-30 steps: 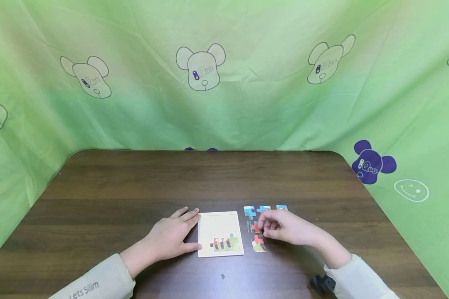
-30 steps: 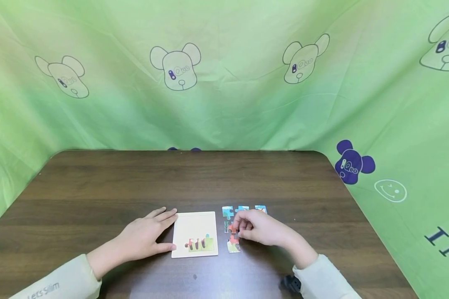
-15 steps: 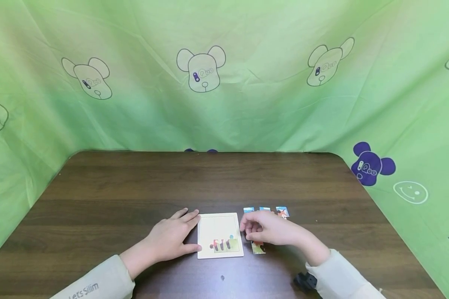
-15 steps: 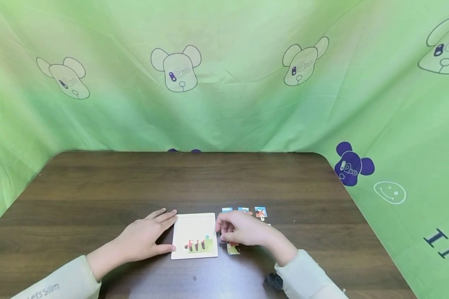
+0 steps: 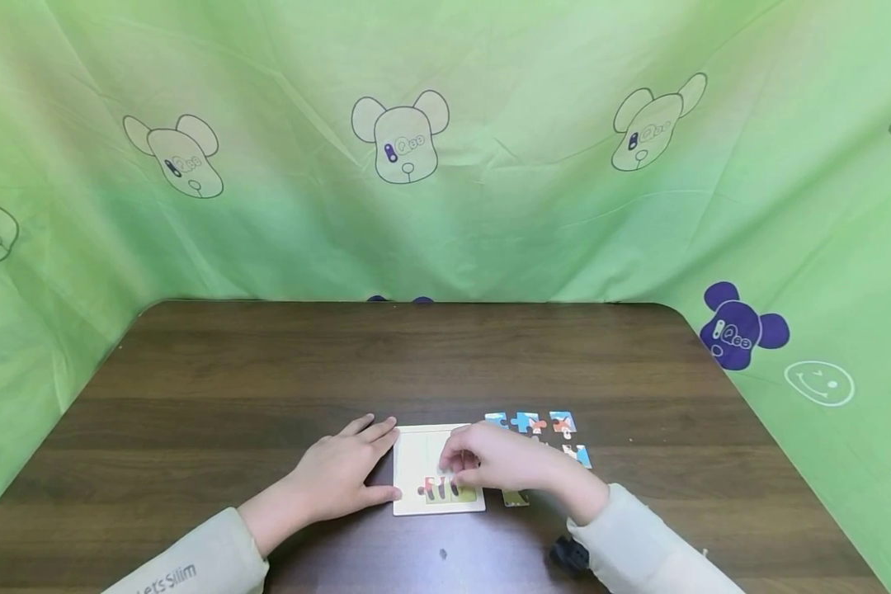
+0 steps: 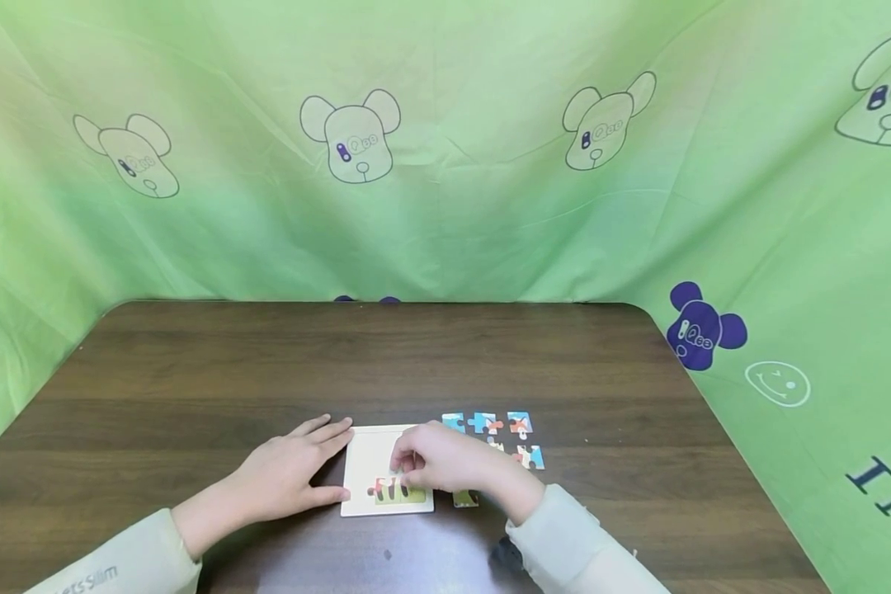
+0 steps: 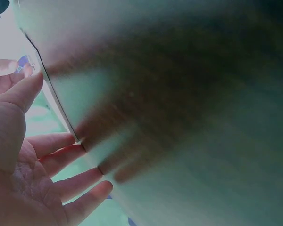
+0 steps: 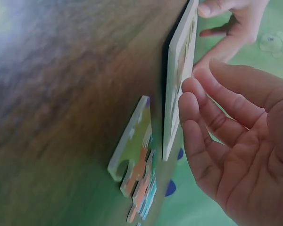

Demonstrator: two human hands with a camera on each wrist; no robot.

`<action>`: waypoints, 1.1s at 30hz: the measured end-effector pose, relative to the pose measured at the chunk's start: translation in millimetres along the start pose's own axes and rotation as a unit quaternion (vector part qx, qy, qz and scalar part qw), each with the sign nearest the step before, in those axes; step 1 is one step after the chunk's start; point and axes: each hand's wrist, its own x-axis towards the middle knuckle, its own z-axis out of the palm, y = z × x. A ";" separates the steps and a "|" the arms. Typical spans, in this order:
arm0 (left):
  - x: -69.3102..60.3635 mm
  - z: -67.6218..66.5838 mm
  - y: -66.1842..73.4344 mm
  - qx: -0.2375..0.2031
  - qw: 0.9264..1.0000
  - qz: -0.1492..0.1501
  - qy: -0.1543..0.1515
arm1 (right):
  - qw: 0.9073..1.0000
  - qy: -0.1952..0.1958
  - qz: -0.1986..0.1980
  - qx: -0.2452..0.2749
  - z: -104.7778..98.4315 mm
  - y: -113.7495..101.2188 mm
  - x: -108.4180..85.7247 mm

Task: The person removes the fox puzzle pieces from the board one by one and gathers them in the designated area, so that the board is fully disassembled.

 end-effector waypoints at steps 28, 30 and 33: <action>0.3 1.2 0.1 -0.001 1.000 0.001 0.001 | 0.998 -0.020 0.041 -0.035 11.5 -3.0 6.5; 0.2 1.4 -0.1 0.000 1.000 0.002 0.002 | 0.999 -0.019 0.038 -0.034 11.3 -2.8 6.4; 0.4 1.7 -0.6 0.003 1.000 0.003 0.004 | 0.999 -0.015 0.032 -0.032 10.6 -1.6 5.9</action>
